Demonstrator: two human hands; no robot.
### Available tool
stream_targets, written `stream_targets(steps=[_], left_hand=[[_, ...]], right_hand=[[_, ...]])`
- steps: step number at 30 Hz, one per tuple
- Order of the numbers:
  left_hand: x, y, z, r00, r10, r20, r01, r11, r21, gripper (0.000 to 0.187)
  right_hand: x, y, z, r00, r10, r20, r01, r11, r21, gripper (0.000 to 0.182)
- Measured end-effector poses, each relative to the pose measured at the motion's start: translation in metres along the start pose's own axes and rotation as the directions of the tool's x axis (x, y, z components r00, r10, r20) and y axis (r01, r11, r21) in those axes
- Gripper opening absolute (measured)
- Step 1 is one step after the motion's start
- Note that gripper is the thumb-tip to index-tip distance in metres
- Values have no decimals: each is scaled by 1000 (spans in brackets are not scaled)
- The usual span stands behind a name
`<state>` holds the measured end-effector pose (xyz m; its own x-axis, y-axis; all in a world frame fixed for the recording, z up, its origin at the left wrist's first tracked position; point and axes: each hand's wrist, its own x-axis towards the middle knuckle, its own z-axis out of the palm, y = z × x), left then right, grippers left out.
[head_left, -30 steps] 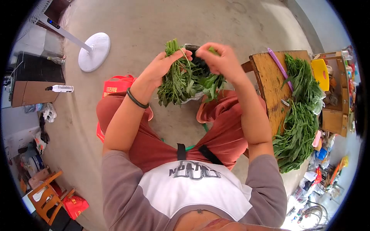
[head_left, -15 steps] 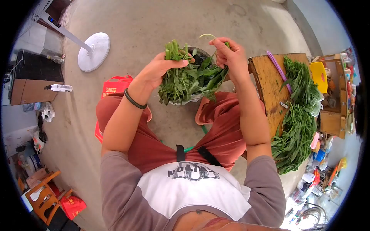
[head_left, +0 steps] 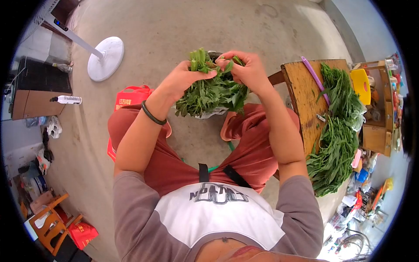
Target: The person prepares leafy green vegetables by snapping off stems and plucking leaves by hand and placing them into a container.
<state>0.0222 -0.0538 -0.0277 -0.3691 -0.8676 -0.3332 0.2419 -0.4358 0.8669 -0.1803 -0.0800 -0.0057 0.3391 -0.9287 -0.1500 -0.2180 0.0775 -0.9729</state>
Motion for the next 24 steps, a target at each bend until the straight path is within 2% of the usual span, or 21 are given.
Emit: stream_targets(steps=[2, 4, 8, 9, 13, 15, 18, 19, 24], left_hand=[[3, -5, -2, 1000, 9, 13, -9, 1000, -14, 27], [-3, 5, 2, 999, 26, -36, -30, 989, -142, 28], [7, 5, -8, 983, 156, -101, -180, 935, -305, 27], [7, 8, -3, 956, 147, -254, -221, 931, -290, 26], [0, 16, -34, 977, 81, -199, -72, 996, 53, 26], [-4, 27, -36, 982, 48, -180, 5, 960, 281, 26], [-4, 24, -33, 984, 83, -158, -12, 914, 405, 23], [-3, 21, -29, 989, 87, -123, -36, 928, 371, 22], [0, 3, -1, 996, 86, 21, -88, 977, 196, 26]], right_hand=[[0, 1, 0, 999, 38, 15, -39, 994, 105, 20], [2, 2, -7, 999, 43, -14, -38, 964, 263, 20], [7, 1, -23, 981, 34, -193, 38, 933, 357, 21], [7, 1, -27, 974, 42, -224, 52, 916, 398, 21], [10, -3, -47, 945, 59, -322, 118, 857, 502, 20], [7, -5, -58, 976, 43, -215, 73, 861, 503, 20], [2, -7, -54, 999, 11, 31, -24, 875, 483, 21], [0, -8, -48, 992, -1, 128, -60, 882, 468, 22], [-5, -9, -19, 958, 32, 285, -116, 952, 283, 25]])
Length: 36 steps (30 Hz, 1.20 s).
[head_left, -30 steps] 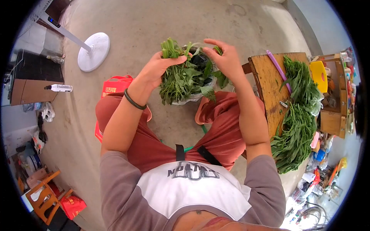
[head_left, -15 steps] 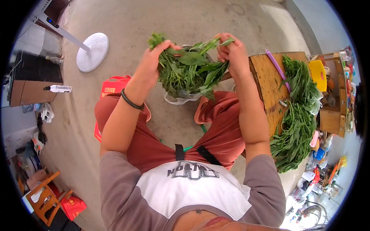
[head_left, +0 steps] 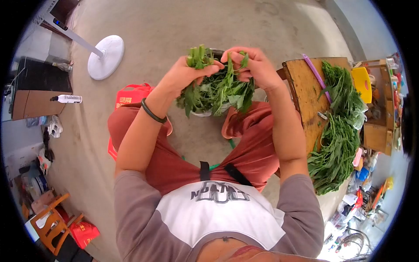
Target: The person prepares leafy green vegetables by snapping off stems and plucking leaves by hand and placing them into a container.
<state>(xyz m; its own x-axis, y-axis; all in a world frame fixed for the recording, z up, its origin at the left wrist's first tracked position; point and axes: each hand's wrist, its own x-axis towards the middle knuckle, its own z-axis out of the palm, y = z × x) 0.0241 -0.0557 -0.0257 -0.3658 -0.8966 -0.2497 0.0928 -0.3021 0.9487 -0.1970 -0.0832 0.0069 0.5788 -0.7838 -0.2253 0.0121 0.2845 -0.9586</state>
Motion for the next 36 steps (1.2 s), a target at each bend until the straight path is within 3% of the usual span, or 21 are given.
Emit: stream_targets(steps=[6, 9, 12, 15, 21, 24, 27, 33, 36], left_hand=[[3, -5, 9, 999, 19, -46, -21, 999, -45, 20], [2, 1, 9, 993, 46, -107, -54, 996, -72, 19], [1, 3, 4, 993, 66, -96, -73, 995, -71, 18], [0, 4, 3, 995, 66, -69, -68, 997, -27, 18], [0, 5, 6, 983, 120, -139, -102, 986, 132, 23], [0, 4, 6, 985, 115, -129, -90, 979, 184, 24], [-1, 6, 5, 987, 93, -132, -64, 976, 208, 25], [1, 3, 4, 991, 61, -122, -38, 983, 182, 25], [-8, 20, 5, 996, 37, -87, -26, 992, 124, 23]], right_hand=[[6, 8, 12, 999, 22, -38, -26, 993, -114, 23], [6, 5, 18, 972, -72, -222, 28, 981, -192, 17], [6, 8, 7, 978, -182, -105, 109, 866, -489, 22], [6, 12, 15, 950, -302, -83, 205, 800, -564, 22], [6, 17, 12, 957, -278, -79, 167, 757, -632, 13], [3, 15, 22, 953, -289, -90, 127, 651, -749, 12], [6, 22, 21, 907, -422, 5, 278, 587, -761, 13], [7, 24, 26, 902, -426, -73, 181, 526, -831, 18], [20, 29, 2, 860, -418, -293, 85, 685, -724, 17]])
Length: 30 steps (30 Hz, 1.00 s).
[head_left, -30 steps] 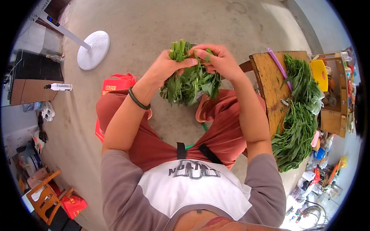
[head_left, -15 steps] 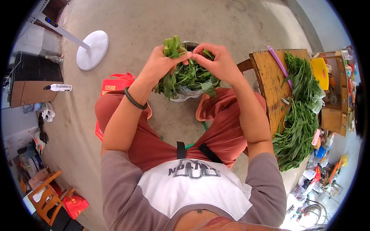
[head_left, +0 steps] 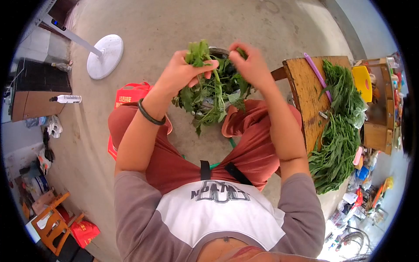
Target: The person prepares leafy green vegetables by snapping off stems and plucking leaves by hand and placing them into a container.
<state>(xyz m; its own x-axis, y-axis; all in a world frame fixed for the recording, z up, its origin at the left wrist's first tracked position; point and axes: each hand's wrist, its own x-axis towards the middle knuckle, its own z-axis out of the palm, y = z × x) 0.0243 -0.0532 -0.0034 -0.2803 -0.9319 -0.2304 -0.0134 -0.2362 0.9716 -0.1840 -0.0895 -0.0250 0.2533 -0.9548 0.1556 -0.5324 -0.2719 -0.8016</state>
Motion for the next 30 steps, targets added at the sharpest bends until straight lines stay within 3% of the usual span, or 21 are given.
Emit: stream_targets(steps=[2, 4, 8, 9, 12, 15, 18, 21, 27, 30], left_hand=[[-4, 7, -5, 998, 70, 0, -70, 996, -56, 22], [-4, 8, -15, 994, 79, 69, -74, 994, -75, 20], [-9, 12, -29, 991, 68, 117, -61, 996, -61, 18], [-9, 13, -30, 991, 59, 123, -54, 998, -42, 17], [-11, 13, -28, 991, 82, 108, -77, 996, -45, 17], [-9, 9, -32, 992, 61, 110, -58, 998, -34, 16], [-7, 8, -32, 993, 45, 107, -43, 999, -24, 15], [-8, 11, -29, 994, 47, 100, -45, 999, -16, 14], [-8, 12, -26, 989, 64, 130, -66, 998, 9, 14], [-7, 9, -26, 990, 73, 121, -78, 996, 35, 13]], right_hand=[[4, 0, -17, 993, 84, 79, -102, 958, 269, 14], [1, -12, -26, 965, 170, 201, -252, 817, 518, 11], [-6, -25, -25, 954, 124, 272, -232, 882, 411, 11], [-6, -25, -27, 951, 78, 299, -219, 855, 471, 12], [-6, -21, -25, 948, -95, 303, -23, 931, 365, 10], [-13, -32, -21, 946, -82, 315, 26, 984, 178, 11], [-14, -32, -18, 929, -34, 369, -20, 990, 142, 15], [-14, -32, -18, 921, -89, 379, 34, 988, 150, 15], [-13, -25, -11, 910, -108, 400, 1, 966, 258, 18], [-12, -25, -13, 893, -39, 448, -81, 966, 245, 18]])
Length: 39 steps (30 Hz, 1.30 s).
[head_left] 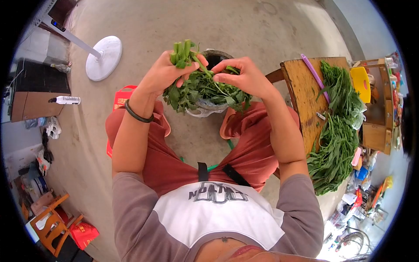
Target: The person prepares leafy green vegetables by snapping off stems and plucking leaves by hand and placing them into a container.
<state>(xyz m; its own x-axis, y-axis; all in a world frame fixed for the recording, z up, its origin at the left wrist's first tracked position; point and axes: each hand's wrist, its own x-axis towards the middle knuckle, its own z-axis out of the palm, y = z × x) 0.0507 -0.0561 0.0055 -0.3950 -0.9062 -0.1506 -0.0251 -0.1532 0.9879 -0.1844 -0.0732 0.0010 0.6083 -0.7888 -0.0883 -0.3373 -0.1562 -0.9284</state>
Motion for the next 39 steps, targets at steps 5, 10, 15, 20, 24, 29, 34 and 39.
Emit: stream_targets(steps=[5, 10, 15, 20, 24, 29, 34, 39], left_hand=[[1, -3, 0, 997, -10, -78, 10, 1000, -1, 13], [5, -8, 0, 992, -7, -124, 4, 1000, -24, 13], [7, -12, 5, 988, -4, -154, 0, 1000, -28, 14], [7, -13, 8, 987, -22, -158, 23, 1000, 3, 15], [8, -16, 11, 991, 2, -132, 2, 1000, 30, 15], [4, -4, -2, 978, -11, -208, 0, 999, -53, 17], [5, -5, -16, 974, 19, -225, -49, 991, -125, 23], [1, -5, -20, 978, -2, -209, -41, 979, -200, 25]], right_hand=[[3, 4, 6, 994, 20, -110, -24, 999, -39, 23], [7, 10, 11, 980, -23, -199, 20, 1000, -19, 22], [8, 12, 15, 965, -40, -259, 54, 998, 45, 19], [8, 16, 20, 950, -54, -307, 11, 990, -141, 19], [12, 17, 21, 944, -16, -330, -39, 986, -160, 20], [9, 25, -14, 873, 159, -460, -108, 985, 136, 8], [2, 8, -34, 888, 114, -445, 76, 919, 387, 10], [0, 9, -27, 946, 15, -324, 43, 984, 171, 20]])
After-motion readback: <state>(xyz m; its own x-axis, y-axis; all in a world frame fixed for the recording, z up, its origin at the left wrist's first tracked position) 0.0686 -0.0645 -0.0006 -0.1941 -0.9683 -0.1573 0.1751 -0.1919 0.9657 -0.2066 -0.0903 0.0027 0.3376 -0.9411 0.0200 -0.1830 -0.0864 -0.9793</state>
